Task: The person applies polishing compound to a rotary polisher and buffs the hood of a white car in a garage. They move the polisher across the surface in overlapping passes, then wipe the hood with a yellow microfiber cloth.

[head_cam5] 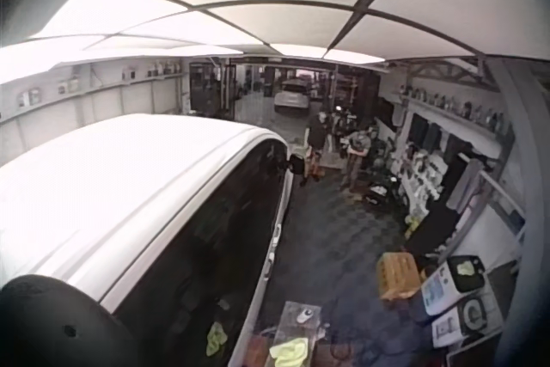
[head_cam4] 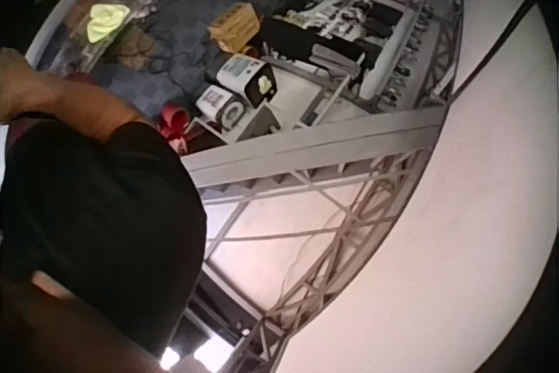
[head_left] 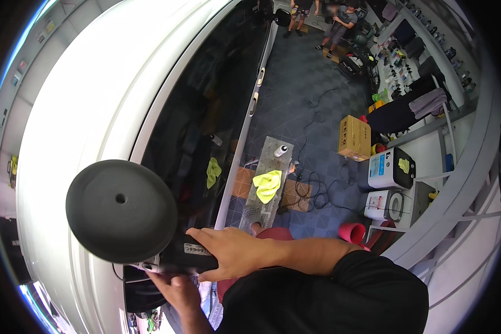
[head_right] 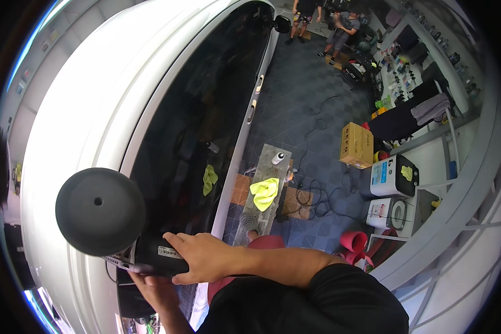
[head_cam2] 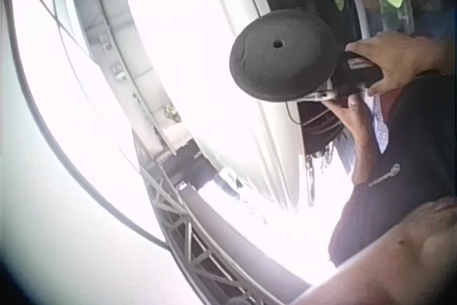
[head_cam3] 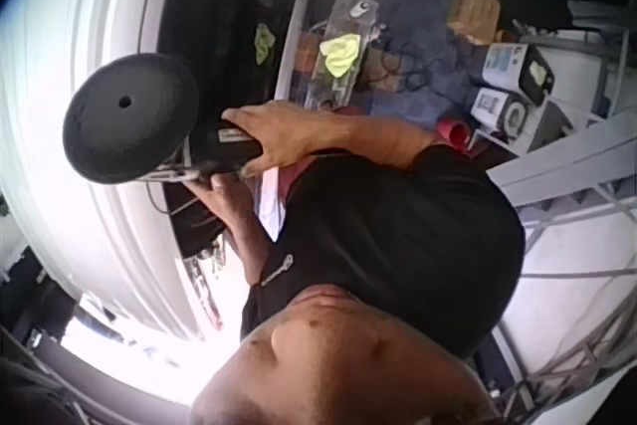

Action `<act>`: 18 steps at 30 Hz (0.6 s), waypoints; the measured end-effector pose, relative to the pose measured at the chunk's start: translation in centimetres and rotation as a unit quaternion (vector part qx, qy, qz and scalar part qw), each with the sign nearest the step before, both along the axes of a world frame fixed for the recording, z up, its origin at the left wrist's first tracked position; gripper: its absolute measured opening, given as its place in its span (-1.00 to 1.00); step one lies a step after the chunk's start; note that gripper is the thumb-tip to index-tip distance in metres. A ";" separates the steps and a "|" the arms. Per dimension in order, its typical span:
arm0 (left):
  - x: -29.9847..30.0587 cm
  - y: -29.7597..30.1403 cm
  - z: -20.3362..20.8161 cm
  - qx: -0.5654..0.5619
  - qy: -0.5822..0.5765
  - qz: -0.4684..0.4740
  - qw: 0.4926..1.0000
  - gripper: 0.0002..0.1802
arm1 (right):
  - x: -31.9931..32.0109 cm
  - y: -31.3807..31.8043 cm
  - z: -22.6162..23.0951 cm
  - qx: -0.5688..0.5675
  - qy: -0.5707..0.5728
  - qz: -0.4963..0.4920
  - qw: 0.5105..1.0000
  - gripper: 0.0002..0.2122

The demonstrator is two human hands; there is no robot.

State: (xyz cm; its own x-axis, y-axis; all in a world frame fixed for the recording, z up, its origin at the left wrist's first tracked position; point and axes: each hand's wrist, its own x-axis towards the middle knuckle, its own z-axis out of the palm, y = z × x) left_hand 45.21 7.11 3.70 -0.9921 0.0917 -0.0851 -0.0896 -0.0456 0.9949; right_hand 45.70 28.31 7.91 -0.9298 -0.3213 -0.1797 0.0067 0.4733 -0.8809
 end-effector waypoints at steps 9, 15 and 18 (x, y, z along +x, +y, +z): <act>-8.2 2.4 3.3 0.397 -0.076 -0.088 0.910 -0.31 | -1.3 1.5 -0.4 -0.137 0.141 -0.012 0.980 -0.08; -13.9 -7.6 7.5 0.305 0.065 0.082 0.947 -0.22 | 8.5 8.4 -4.7 -0.157 -0.313 0.076 0.934 -0.45; -16.0 -14.2 8.1 0.263 0.134 0.115 0.949 -0.17 | 17.6 12.7 -15.1 0.086 -0.060 -0.341 0.934 -0.82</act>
